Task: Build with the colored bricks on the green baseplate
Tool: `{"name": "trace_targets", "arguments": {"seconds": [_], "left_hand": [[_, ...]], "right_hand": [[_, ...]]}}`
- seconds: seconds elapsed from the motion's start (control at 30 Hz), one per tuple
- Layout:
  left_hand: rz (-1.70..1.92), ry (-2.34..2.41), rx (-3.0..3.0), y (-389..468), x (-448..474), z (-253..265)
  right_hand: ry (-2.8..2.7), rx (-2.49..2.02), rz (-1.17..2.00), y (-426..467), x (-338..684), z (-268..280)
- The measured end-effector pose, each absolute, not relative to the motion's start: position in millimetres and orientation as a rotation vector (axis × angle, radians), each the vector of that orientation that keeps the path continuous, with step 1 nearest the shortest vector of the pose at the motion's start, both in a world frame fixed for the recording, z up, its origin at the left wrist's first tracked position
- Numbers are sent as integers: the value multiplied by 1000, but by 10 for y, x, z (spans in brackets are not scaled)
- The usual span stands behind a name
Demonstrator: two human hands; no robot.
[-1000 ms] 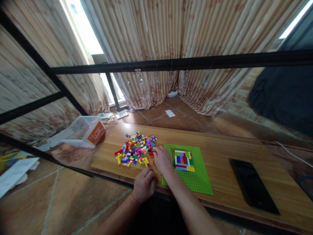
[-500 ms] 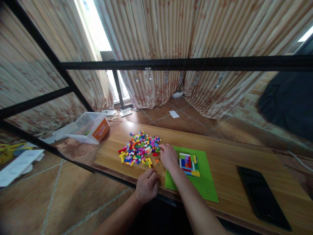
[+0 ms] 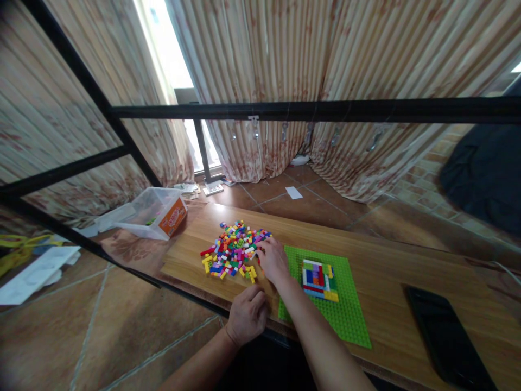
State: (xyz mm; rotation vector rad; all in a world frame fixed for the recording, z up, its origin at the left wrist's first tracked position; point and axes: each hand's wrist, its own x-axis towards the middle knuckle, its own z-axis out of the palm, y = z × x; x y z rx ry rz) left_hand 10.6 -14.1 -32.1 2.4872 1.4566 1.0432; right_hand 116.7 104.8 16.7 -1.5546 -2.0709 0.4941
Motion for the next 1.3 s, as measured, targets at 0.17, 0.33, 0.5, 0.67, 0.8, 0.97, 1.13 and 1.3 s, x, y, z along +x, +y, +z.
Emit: {"name": "trace_targets", "arguments": {"seconds": [0.17, 0.33, 0.5, 0.67, 0.8, 0.97, 1.13, 1.3], "left_hand": [[1053, 1439, 2485, -144, 100, -318], [1048, 1434, 2476, -145, 91, -304], [1034, 1428, 2477, -140, 75, -291], [1045, 1408, 2492, -120, 52, -283], [1042, 1402, 2501, -114, 45, -267], [1031, 1404, 2507, -109, 44, -255], [1037, 1400, 2508, -100, 40, -245], [1039, 1405, 2517, -99, 38, -236]], "right_hand": [[-2010, -1626, 508, 1066, 1325, 77], [-1983, -1734, 418, 1132, 1407, 91], [-1986, -1908, 394, 1162, 1284, 193], [-1933, -1922, 420, 1141, 1199, 312], [-1798, -1735, 481, 1029, 1206, 378], [-1528, -1565, 644, 783, 1253, 328], [-1176, -1426, 957, 428, 1438, 256], [-942, -1451, 906, 94, 1943, 215]]}}
